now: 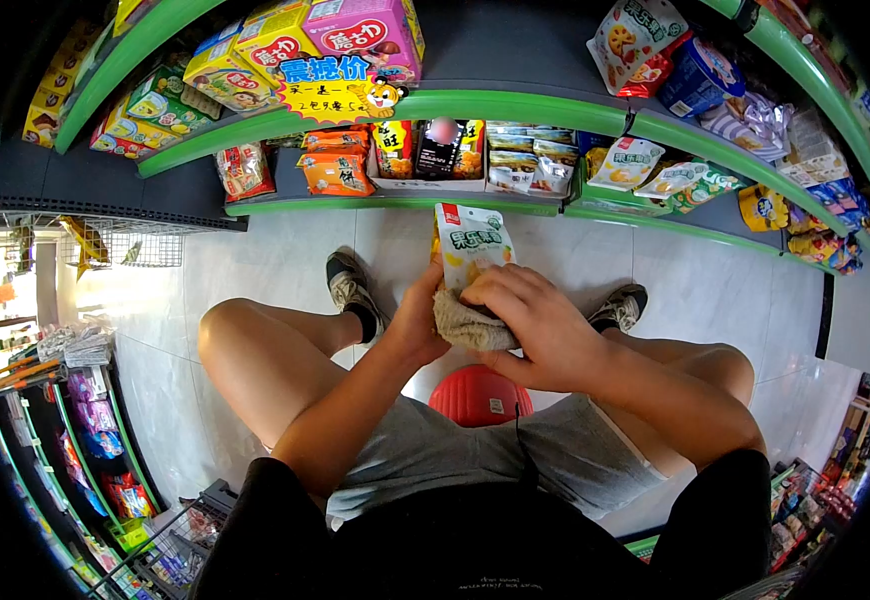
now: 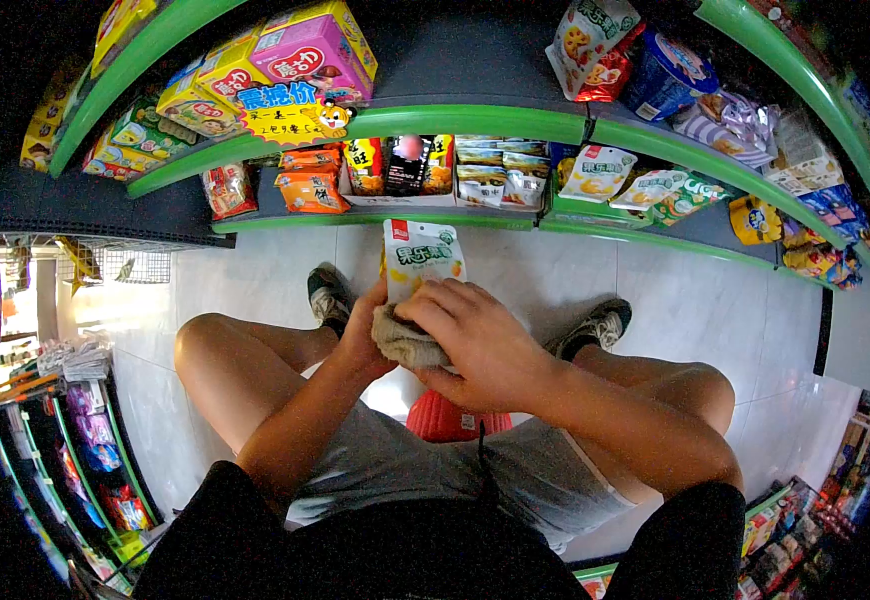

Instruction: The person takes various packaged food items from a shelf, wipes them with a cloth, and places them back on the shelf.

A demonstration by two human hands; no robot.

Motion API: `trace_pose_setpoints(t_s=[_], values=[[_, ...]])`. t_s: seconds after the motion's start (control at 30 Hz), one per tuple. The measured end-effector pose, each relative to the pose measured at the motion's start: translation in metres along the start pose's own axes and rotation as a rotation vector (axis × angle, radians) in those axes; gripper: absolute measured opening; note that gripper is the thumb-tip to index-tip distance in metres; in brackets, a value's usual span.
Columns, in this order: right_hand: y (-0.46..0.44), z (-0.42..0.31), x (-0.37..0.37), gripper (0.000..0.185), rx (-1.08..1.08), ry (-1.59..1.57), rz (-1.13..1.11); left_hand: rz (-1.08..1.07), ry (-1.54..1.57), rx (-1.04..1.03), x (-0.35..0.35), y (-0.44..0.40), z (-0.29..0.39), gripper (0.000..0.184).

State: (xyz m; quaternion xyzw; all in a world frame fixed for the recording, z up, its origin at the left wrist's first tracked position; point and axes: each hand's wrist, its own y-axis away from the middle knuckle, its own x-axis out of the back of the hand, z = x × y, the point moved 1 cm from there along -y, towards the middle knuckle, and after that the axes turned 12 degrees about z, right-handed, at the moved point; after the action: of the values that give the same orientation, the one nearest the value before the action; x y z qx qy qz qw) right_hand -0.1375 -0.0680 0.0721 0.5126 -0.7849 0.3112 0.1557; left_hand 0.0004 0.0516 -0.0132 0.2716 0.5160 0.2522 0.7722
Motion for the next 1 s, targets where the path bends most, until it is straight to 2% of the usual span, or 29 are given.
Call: trace_pose_setpoints(t_s=[0.1, 0.17, 0.2, 0.27, 0.37, 0.43, 0.47, 0.53, 0.6, 0.67, 0.73, 0.8, 0.87, 1.0], values=[[0.001, 0.001, 0.001, 0.058, -0.050, -0.043, -0.020, 0.052, -0.034, -0.043, -0.003, 0.001, 0.003, 0.057], [0.001, 0.002, 0.003, 0.057, -0.095, -0.091, -0.057, -0.072, 0.033, -0.007, 0.004, -0.005, 0.005, 0.057], [0.000, 0.002, 0.006, 0.056, -0.135, -0.128, -0.080, -0.071, 0.033, -0.007, 0.002, -0.004, 0.007, 0.057], [-0.003, 0.004, 0.013, 0.055, -0.175, -0.166, -0.104, 0.061, -0.002, 0.006, -0.003, -0.004, 0.009, 0.056], [0.000, 0.006, 0.024, 0.053, -0.301, -0.281, -0.178, 0.000, 0.065, -0.038, -0.001, -0.009, 0.014, 0.055], [0.005, 0.008, 0.031, 0.052, -0.476, -0.203, 0.112, 0.044, 0.087, -0.041, -0.007, -0.005, 0.016, 0.054], [0.002, 0.013, 0.030, 0.052, -0.476, -0.203, 0.111, 0.085, 0.106, -0.042, -0.010, -0.003, 0.017, 0.053], [-0.009, 0.028, 0.032, 0.049, -0.555, -0.480, 0.405, 0.125, 0.087, -0.040, -0.015, 0.000, 0.017, 0.053], [-0.011, 0.029, 0.033, 0.047, -0.532, -0.450, 0.402, 0.163, 0.068, -0.036, -0.018, 0.001, 0.014, 0.052], [-0.004, 0.031, 0.023, 0.047, -0.231, -0.102, 0.264, 0.228, 0.058, -0.001, -0.018, 0.002, 0.010, 0.053], [-0.007, 0.017, 0.018, 0.054, -0.035, 0.030, 0.050, 0.192, 0.069, 0.006, -0.015, 0.001, 0.009, 0.053], [-0.006, 0.007, 0.012, 0.058, 0.061, 0.084, -0.075, 0.155, 0.079, 0.016, -0.009, 0.000, 0.007, 0.054], [-0.005, 0.007, 0.013, 0.058, 0.054, 0.080, -0.081, -0.025, -0.014, -0.046, -0.003, -0.001, 0.006, 0.056], [-0.007, 0.015, 0.020, 0.058, 0.000, 0.096, -0.114, 0.004, 0.076, -0.071, -0.007, -0.003, 0.013, 0.056]])
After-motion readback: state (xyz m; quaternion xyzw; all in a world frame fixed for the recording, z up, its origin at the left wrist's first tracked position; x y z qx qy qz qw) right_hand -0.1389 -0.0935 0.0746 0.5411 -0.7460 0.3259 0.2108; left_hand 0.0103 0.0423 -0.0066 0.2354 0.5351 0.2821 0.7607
